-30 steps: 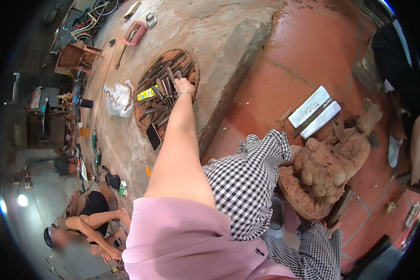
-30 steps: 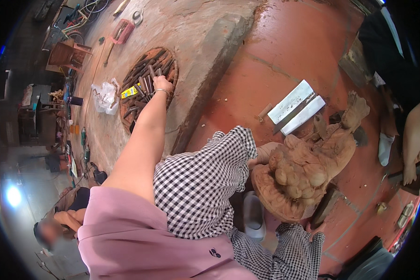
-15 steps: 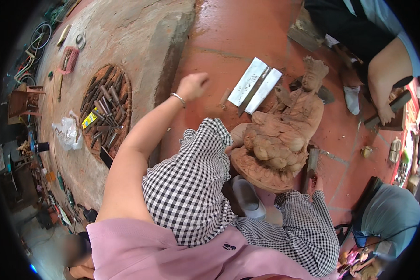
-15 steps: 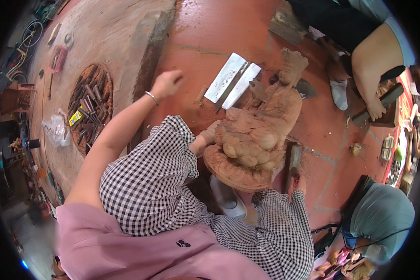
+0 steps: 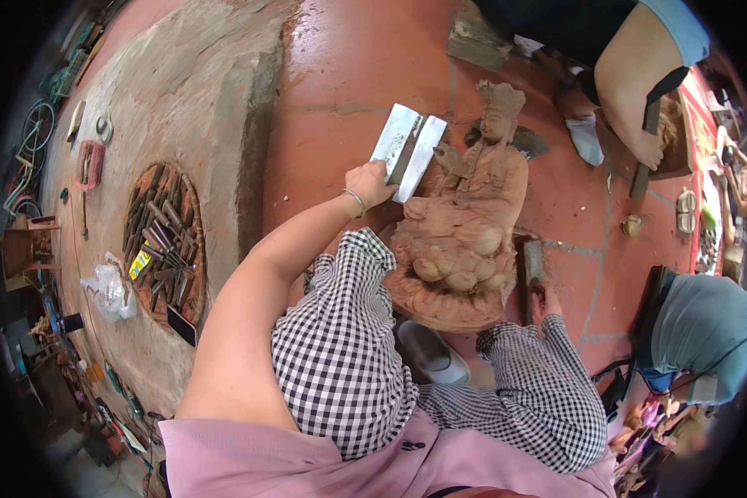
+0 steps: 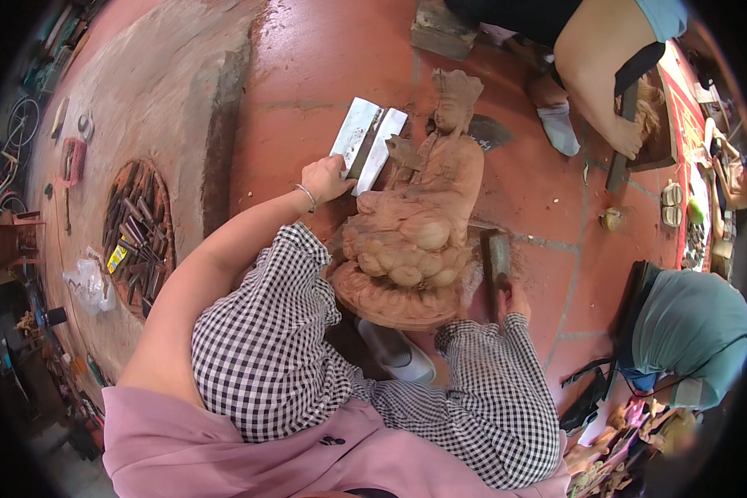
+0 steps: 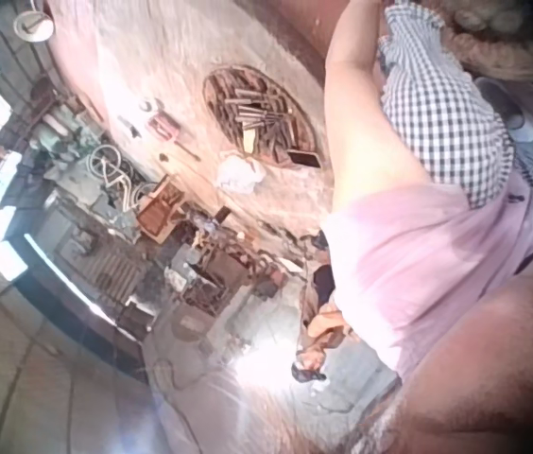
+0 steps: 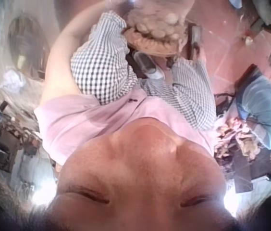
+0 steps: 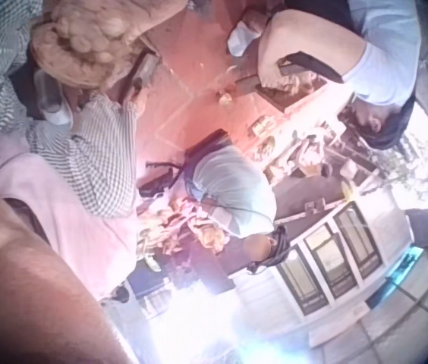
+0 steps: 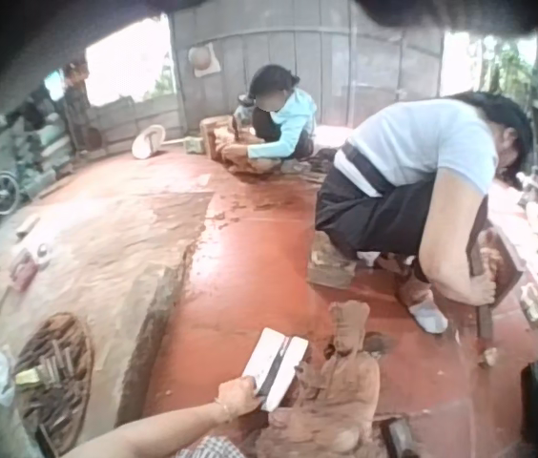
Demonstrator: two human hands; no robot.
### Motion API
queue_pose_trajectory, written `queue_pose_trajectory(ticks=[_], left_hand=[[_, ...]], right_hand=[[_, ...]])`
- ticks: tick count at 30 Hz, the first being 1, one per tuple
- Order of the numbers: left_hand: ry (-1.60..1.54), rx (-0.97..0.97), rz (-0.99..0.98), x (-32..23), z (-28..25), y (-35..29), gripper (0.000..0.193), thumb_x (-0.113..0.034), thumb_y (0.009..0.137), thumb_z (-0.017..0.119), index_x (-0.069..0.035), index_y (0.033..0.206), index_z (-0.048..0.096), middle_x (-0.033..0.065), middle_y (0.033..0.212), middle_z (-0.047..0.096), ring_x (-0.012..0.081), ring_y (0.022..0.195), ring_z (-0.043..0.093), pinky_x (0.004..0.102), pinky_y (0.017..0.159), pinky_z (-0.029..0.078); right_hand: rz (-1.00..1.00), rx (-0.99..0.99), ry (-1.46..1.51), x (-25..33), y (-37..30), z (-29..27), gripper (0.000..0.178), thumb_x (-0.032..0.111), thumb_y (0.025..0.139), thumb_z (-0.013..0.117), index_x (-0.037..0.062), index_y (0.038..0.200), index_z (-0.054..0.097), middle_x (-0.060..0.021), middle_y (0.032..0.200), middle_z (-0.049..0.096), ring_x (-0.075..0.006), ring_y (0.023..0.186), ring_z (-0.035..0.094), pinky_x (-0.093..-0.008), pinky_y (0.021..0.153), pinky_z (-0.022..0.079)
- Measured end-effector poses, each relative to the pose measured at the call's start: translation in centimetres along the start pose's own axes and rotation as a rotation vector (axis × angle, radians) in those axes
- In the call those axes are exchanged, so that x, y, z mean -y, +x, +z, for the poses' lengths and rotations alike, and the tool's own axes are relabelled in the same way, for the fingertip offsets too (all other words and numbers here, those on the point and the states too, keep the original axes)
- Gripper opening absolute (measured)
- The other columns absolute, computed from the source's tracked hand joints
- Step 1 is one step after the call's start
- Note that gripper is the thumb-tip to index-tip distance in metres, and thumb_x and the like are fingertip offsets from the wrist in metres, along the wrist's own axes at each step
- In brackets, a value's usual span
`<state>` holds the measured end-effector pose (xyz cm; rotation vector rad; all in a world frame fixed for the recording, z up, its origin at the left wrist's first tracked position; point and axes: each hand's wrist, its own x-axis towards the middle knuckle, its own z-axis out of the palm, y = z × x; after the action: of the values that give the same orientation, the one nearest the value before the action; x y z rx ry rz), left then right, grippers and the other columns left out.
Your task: The person sits on the floor and carves a large piece of wood using a chisel and a wooden mallet. They repeatedly strike the chisel to shape the wood, occasionally rotating the piece to access different areas.
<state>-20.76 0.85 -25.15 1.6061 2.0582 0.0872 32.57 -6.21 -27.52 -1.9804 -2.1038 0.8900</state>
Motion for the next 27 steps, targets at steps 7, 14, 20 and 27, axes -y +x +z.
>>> queue_pose_trajectory(ticks=[7,14,20,27], left_hand=[[0.069,-0.005,-0.038,0.5,1.8,1.6,0.039,-0.041,0.077,0.076,-0.007,0.093,0.065,0.0163,0.095,0.071,0.0344,0.091,0.069,0.0451,0.078,0.054],[0.116,-0.021,0.07,-1.8,1.4,0.8,0.05,-0.024,0.079,0.077,-0.005,0.116,0.049,0.0175,0.116,0.059,0.0382,0.094,0.067,0.0472,0.078,0.055],[0.106,-0.092,0.207,-1.7,1.9,1.9,0.053,-0.017,0.075,0.076,-0.01,0.121,0.053,0.0167,0.114,0.055,0.0364,0.098,0.064,0.0466,0.079,0.055],[0.128,-0.128,0.195,-2.4,2.1,2.6,0.044,-0.022,0.075,0.075,-0.004,0.11,0.055,0.0175,0.11,0.057,0.0361,0.105,0.061,0.0466,0.083,0.054]], right_hand=[[0.03,-0.041,-0.069,1.9,0.0,-0.2,0.026,0.014,0.088,0.066,0.013,0.114,0.062,-0.0069,0.075,0.059,-0.0223,0.065,0.058,-0.036,0.064,0.049],[0.07,-0.044,-0.053,2.3,-0.2,-0.7,0.024,0.017,0.089,0.066,0.0137,0.112,0.061,-0.0084,0.076,0.061,-0.0266,0.069,0.062,-0.039,0.065,0.05],[0.099,-0.042,-0.071,3.5,-0.1,-1.2,0.024,0.017,0.089,0.065,0.0131,0.112,0.061,-0.0097,0.076,0.062,-0.0293,0.071,0.063,-0.041,0.067,0.051],[0.117,-0.044,-0.075,4.1,-0.5,-1.3,0.024,0.017,0.089,0.065,0.0127,0.112,0.06,-0.0102,0.077,0.062,-0.0304,0.073,0.063,-0.042,0.067,0.051]])
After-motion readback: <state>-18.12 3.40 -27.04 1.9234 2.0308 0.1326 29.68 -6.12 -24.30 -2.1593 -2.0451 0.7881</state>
